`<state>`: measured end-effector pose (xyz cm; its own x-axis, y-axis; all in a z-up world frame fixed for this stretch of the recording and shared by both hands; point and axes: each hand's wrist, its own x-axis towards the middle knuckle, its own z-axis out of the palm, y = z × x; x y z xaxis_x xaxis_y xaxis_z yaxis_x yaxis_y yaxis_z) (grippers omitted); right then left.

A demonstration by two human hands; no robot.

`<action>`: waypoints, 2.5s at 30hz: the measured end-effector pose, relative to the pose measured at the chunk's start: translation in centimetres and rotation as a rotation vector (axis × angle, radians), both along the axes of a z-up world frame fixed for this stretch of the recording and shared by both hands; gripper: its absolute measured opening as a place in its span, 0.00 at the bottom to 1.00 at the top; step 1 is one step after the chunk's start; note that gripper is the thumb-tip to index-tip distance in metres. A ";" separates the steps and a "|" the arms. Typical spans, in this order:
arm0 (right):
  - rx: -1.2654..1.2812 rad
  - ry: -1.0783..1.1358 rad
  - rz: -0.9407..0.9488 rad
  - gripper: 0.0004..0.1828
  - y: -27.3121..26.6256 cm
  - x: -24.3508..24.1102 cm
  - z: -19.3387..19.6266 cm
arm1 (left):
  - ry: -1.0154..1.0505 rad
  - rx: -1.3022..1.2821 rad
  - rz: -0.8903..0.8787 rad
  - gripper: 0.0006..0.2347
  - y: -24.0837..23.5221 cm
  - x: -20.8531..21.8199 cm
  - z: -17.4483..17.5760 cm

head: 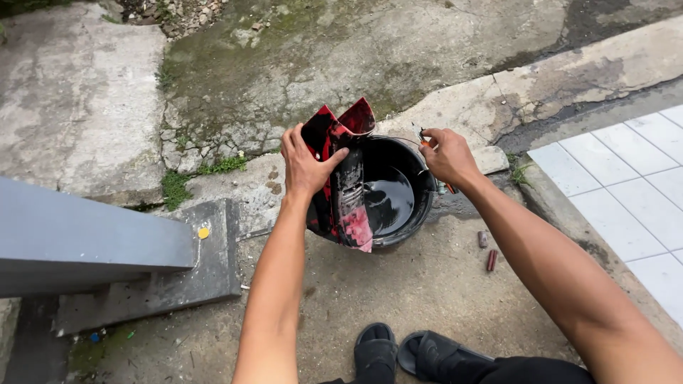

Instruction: Wet sanding a plastic vehicle component using sandpaper and water in a bucket

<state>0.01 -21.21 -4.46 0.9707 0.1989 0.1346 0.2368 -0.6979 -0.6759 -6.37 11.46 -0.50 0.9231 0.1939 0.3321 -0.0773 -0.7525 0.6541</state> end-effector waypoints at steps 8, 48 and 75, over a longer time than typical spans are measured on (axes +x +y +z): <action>-0.018 0.063 -0.063 0.20 -1.5 0.4 -2.2 | 0.145 0.190 0.012 0.52 -4.2 1.5 0.4; 0.020 0.184 -0.389 0.18 -17.0 -8.2 -13.1 | -0.290 0.923 -0.300 0.27 -10.2 -3.0 -0.2; -0.261 0.437 -0.481 0.19 -17.8 -16.9 -23.4 | -0.309 0.652 -0.719 0.08 -13.5 -7.2 -0.4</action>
